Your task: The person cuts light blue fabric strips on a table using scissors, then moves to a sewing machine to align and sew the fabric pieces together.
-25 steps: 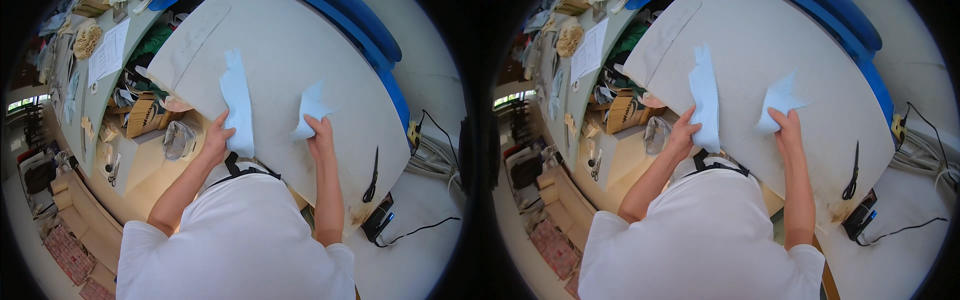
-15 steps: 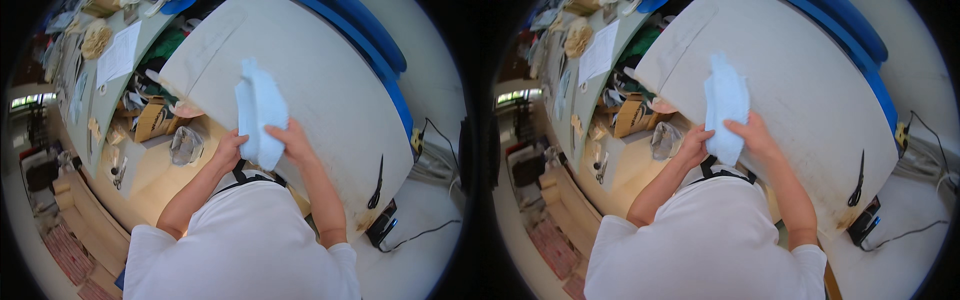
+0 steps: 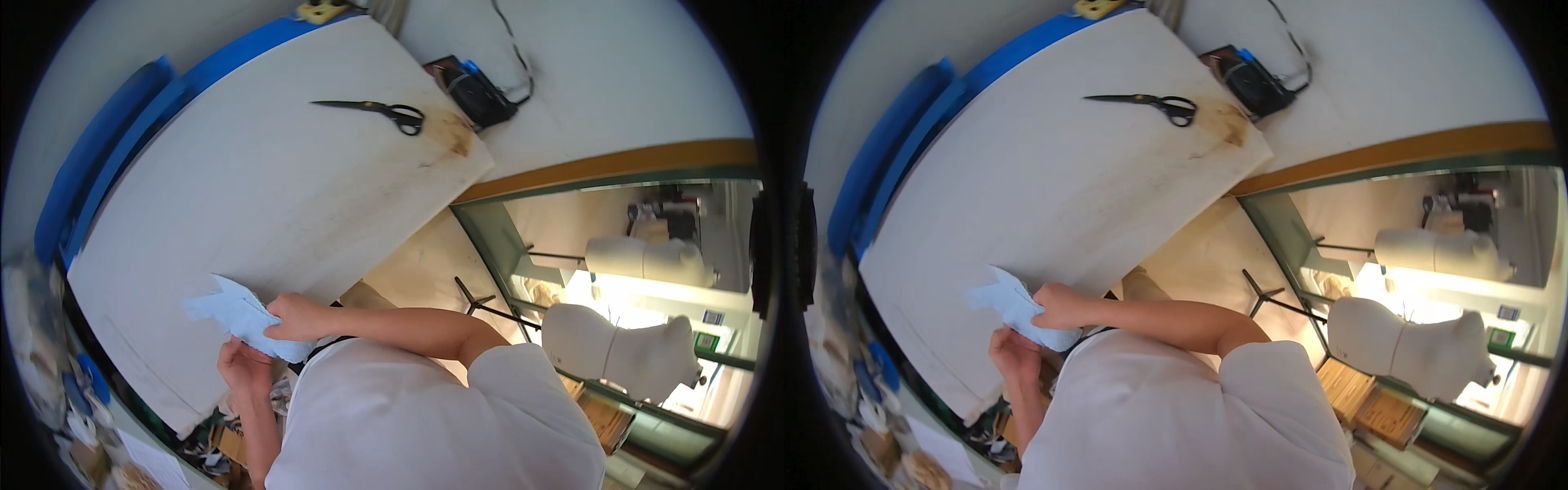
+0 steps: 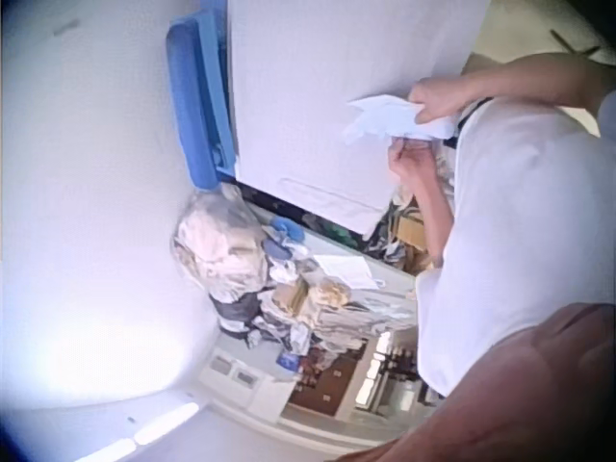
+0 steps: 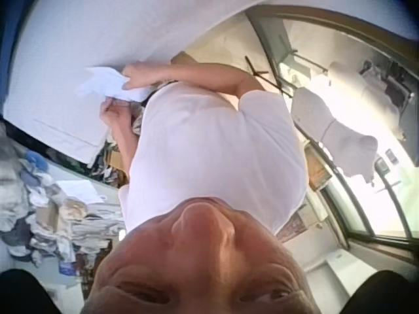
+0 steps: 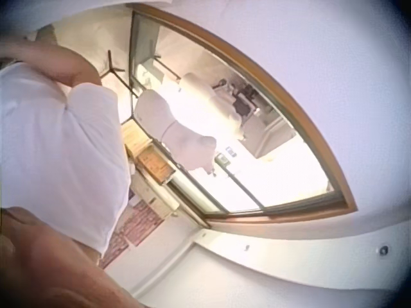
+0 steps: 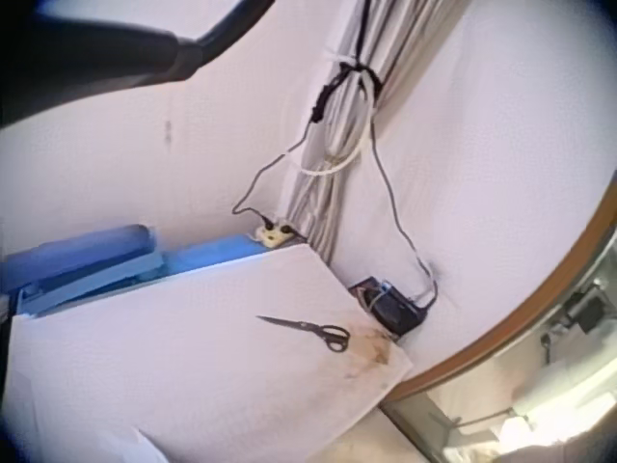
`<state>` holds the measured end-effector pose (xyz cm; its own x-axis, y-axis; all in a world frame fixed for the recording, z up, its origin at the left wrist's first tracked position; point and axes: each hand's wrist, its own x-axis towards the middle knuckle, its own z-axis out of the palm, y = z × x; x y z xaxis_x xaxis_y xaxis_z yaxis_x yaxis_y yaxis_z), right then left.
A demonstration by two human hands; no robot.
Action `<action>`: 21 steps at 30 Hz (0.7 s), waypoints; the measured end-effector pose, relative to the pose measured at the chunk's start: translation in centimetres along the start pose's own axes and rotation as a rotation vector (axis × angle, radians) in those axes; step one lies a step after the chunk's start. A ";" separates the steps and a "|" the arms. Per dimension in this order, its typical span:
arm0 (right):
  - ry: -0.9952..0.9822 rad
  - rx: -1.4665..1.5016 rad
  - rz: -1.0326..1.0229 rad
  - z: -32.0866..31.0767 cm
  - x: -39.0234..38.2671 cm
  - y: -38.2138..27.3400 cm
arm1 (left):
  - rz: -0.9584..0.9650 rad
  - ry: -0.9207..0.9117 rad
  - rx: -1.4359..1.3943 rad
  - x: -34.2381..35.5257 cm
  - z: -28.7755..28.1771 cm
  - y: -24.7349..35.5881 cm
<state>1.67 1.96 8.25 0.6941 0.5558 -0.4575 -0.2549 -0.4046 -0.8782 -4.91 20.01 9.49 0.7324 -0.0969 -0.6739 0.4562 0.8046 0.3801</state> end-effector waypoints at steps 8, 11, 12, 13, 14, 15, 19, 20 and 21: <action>0.706 -0.238 0.126 -26.0 -9.7 8.8 | 0.150 0.008 0.334 4.3 11.3 -7.2; 1.257 -0.929 0.100 -40.7 -13.9 14.3 | 0.158 0.022 0.318 4.4 14.6 -9.4; 1.188 -1.079 0.215 -43.7 -14.9 14.6 | 0.169 0.009 0.296 4.6 14.9 -10.3; 1.222 -1.131 0.224 -45.8 -15.4 15.9 | 0.198 0.002 0.277 4.7 15.1 -10.6; 1.255 -1.235 0.107 -48.3 -15.8 19.7 | 0.180 0.020 0.285 4.9 15.3 -11.0; 1.231 -1.247 0.077 -49.9 -16.3 22.1 | 0.184 0.051 0.283 4.9 16.2 -11.4; 1.284 -1.083 0.149 -48.8 -14.9 21.8 | 0.237 0.155 0.208 4.0 18.4 -11.3; 1.303 -1.073 0.160 -48.1 -15.1 20.8 | 0.256 0.171 0.188 3.5 19.0 -10.9; 1.281 -1.067 0.128 -48.0 -15.3 19.9 | 0.263 0.183 0.167 2.8 19.3 -10.8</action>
<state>18.27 -49.44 4.44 0.9080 -0.2127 0.3609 -0.1818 -0.9762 -0.1178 1.98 -0.22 15.71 0.7403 0.2191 -0.6356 0.3514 0.6799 0.6436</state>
